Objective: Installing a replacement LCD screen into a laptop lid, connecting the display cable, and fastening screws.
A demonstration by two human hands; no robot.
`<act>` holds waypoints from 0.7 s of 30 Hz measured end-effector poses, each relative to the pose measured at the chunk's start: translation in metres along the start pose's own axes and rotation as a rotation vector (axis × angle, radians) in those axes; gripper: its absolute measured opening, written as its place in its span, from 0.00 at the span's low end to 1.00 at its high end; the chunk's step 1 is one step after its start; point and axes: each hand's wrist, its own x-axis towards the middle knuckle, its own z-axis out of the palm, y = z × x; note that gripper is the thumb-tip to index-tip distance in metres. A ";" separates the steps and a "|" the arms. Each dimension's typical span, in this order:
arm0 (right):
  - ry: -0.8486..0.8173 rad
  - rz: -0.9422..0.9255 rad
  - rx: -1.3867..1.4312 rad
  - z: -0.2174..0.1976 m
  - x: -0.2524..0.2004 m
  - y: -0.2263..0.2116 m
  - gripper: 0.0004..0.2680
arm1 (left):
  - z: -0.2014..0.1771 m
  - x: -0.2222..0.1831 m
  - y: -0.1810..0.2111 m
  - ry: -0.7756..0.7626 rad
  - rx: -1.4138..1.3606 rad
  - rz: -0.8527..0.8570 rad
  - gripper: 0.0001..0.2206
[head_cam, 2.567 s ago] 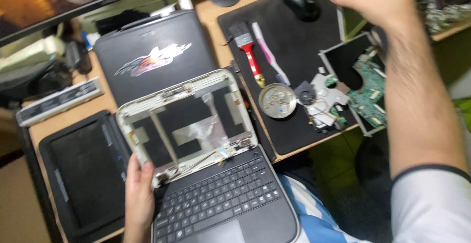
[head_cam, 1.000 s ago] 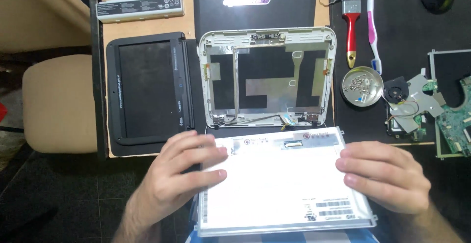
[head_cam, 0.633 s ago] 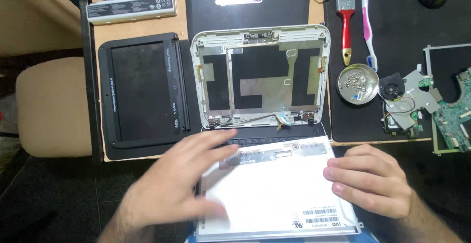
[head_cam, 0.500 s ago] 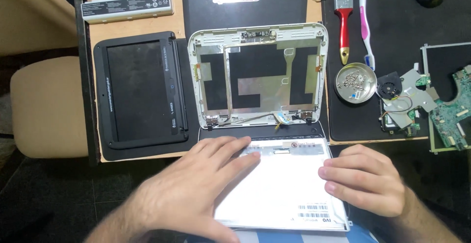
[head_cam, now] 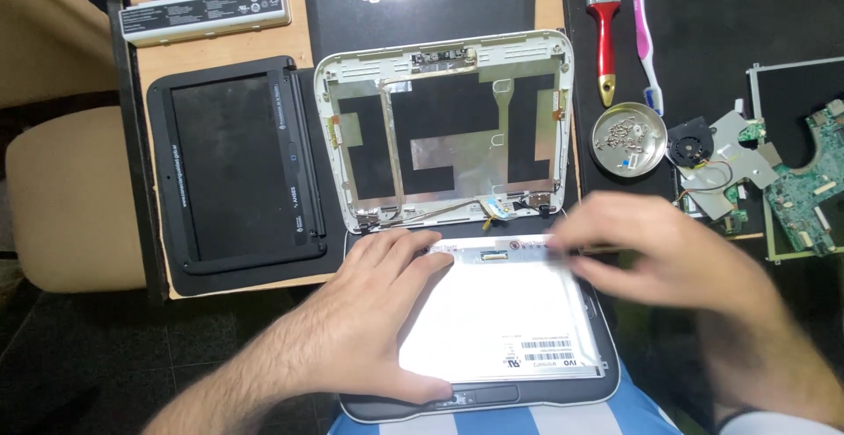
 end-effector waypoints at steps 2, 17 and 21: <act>0.031 0.022 -0.206 0.012 0.019 0.006 0.12 | 0.005 0.001 -0.007 0.038 0.015 0.060 0.63; -0.100 0.124 -0.078 0.028 0.066 0.004 0.02 | 0.024 -0.001 -0.024 0.185 0.055 0.230 0.55; -0.143 0.190 0.011 0.036 0.065 0.010 0.01 | 0.025 0.002 -0.027 0.155 0.068 0.198 0.58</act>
